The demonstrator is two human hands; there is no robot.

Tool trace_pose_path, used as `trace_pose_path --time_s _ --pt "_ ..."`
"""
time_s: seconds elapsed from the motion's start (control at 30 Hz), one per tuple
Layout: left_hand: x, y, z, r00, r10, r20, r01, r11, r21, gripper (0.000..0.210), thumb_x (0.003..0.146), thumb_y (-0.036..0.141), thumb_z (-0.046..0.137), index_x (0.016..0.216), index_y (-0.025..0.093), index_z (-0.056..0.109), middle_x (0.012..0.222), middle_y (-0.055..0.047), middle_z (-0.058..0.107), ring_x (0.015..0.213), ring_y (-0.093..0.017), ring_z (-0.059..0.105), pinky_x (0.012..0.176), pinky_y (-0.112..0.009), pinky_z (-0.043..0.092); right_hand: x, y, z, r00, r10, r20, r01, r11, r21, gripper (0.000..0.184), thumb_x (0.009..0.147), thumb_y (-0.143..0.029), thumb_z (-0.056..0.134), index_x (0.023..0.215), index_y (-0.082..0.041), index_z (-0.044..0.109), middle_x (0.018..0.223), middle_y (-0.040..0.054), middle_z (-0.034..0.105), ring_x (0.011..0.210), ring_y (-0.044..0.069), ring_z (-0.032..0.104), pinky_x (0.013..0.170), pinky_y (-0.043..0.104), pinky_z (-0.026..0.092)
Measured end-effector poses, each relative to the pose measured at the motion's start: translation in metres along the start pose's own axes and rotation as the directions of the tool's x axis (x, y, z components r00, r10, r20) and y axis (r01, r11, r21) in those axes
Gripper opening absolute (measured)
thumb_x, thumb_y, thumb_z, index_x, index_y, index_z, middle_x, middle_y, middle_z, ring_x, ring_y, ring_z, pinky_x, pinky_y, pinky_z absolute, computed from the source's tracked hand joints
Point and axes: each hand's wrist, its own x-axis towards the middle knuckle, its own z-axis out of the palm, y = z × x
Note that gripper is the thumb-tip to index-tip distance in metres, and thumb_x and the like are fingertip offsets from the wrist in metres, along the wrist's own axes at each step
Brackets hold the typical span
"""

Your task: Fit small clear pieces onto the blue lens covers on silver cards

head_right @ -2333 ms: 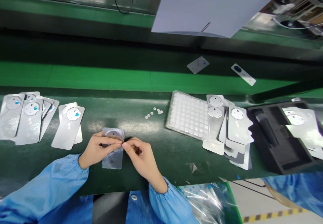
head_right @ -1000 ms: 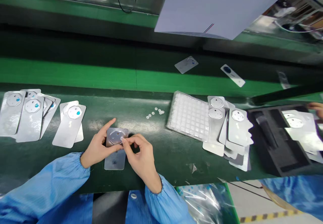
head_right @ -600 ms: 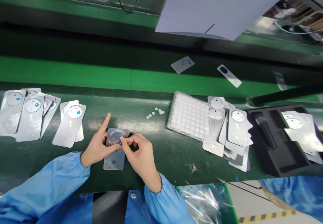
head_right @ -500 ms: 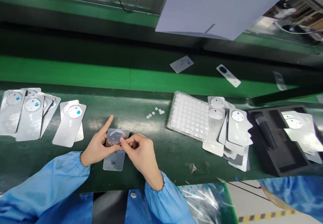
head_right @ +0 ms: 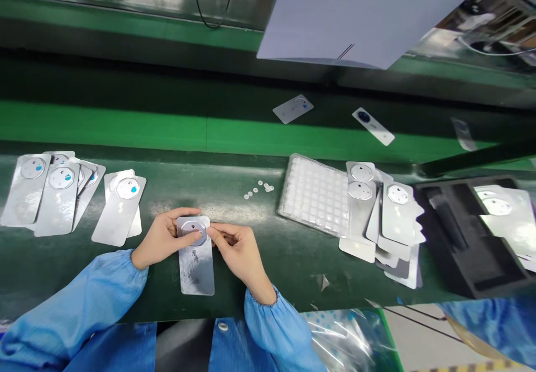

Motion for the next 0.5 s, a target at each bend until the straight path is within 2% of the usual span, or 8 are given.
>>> trace_pose_path --time_s 0.17,0.33,0.43,0.5 --pt "0.0 0.006 -0.002 0.998 -0.053 0.029 0.055 0.995 -0.077 0.057 0.071 0.03 0.089 0.121 0.012 0.068 0.078 -0.003 0.074 0.065 -0.013 0.067 0.062 -0.023 0.055 -0.001 -0.003 0.003 1.0 0.014 -0.013 -0.014 0.999 0.029 0.036 0.08 -0.054 0.081 0.091 -0.019 0.084 0.071 0.0051 0.075 0.056 0.017 0.065 0.051 0.029 0.056" --pt "0.0 0.003 -0.003 0.992 -0.068 -0.111 0.057 0.994 -0.098 0.048 0.069 0.031 0.09 0.107 0.011 0.07 0.08 -0.004 0.074 0.068 -0.014 0.067 0.063 -0.022 0.054 0.006 0.005 0.007 0.999 -0.02 0.03 0.016 0.992 0.126 0.04 0.086 -0.055 0.075 0.097 -0.017 0.081 0.072 0.0049 0.074 0.058 0.016 0.066 0.052 0.028 0.057" --pt "0.008 0.014 -0.016 0.983 -0.056 -0.175 0.036 0.993 -0.117 0.065 0.072 0.032 0.088 0.128 0.013 0.062 0.077 -0.001 0.072 0.067 -0.012 0.066 0.063 -0.02 0.052 0.011 0.017 0.01 0.999 -0.044 0.012 0.04 0.97 0.238 0.045 0.088 -0.058 0.071 0.102 -0.016 0.077 0.075 0.0052 0.074 0.057 0.014 0.066 0.048 0.025 0.054" --pt "0.025 0.038 -0.036 0.967 0.008 -0.254 -0.031 0.996 -0.089 0.079 0.072 0.03 0.088 0.142 0.015 0.053 0.08 0.0 0.072 0.068 -0.011 0.066 0.066 -0.019 0.053 0.015 0.024 0.012 0.998 -0.062 -0.028 0.068 0.956 0.285 0.046 0.088 -0.06 0.07 0.098 -0.015 0.074 0.072 0.0035 0.072 0.052 0.012 0.063 0.045 0.023 0.051"
